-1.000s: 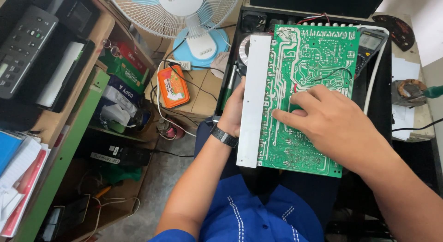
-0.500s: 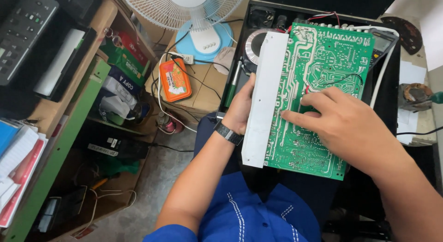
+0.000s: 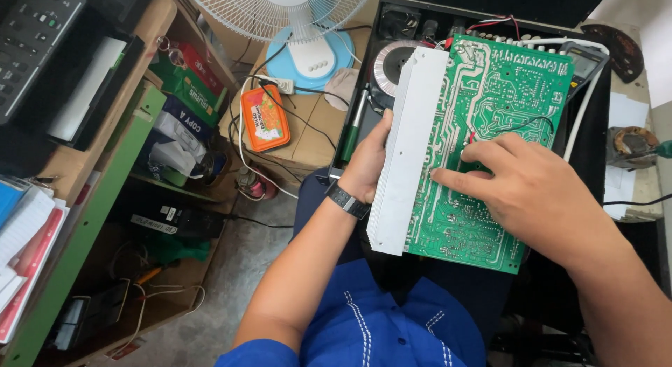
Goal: The person holds a green circuit board and touches various points on its surface with their fingers. They then open a small orange box containing wires and tools, select a pair of metal probes, and use them to touch specific points on the circuit board.
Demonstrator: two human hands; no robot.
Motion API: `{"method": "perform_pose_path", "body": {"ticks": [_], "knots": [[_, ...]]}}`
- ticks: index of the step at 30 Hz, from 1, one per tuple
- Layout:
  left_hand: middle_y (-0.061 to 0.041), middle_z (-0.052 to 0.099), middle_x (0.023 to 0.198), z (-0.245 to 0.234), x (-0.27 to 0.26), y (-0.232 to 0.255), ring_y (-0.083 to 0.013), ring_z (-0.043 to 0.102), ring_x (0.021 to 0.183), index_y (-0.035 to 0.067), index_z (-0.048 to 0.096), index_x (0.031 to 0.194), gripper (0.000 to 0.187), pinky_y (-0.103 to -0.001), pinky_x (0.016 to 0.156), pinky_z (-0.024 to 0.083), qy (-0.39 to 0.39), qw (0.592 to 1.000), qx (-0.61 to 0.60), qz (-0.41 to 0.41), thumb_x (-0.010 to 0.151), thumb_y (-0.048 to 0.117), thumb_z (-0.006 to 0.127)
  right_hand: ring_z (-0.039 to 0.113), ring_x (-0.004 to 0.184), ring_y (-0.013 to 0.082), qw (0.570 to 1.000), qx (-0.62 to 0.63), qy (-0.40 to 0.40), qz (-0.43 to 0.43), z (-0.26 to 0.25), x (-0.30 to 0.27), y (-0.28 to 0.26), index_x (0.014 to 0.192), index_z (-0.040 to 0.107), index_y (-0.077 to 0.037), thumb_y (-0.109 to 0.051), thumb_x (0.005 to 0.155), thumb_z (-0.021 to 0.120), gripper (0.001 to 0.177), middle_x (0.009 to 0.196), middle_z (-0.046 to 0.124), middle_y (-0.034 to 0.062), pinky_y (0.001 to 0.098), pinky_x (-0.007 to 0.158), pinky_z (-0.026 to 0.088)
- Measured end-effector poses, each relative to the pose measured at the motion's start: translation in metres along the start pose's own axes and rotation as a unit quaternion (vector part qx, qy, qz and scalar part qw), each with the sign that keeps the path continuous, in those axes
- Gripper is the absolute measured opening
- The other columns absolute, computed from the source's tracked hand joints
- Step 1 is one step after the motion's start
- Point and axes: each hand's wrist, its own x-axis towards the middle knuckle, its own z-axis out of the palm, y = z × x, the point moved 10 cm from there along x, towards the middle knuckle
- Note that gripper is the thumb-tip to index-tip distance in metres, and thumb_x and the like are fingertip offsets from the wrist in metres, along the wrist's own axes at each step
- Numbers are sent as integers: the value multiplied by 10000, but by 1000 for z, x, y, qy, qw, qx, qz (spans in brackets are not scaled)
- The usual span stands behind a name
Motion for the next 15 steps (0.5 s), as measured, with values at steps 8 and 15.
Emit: {"method": "perform_pose_path", "body": {"ticks": [8,15], "knots": [[-44,830,876,-1,1,0,-214,781,683,119,840,1190,673,-356,572,585,14,1000,1,0,1142,735,573,661,982,305,1000,19,5,5,1,-2,2,1460,774,-350,104,980,717,663,1230,714,58,447,860,615],[-37,814,843,-3,0,0,-212,767,660,121,837,1144,687,-355,562,575,22,1000,16,-6,1120,757,579,657,988,319,999,39,7,11,2,-2,3,1446,783,-350,130,952,715,692,1238,723,75,455,862,603]]}}
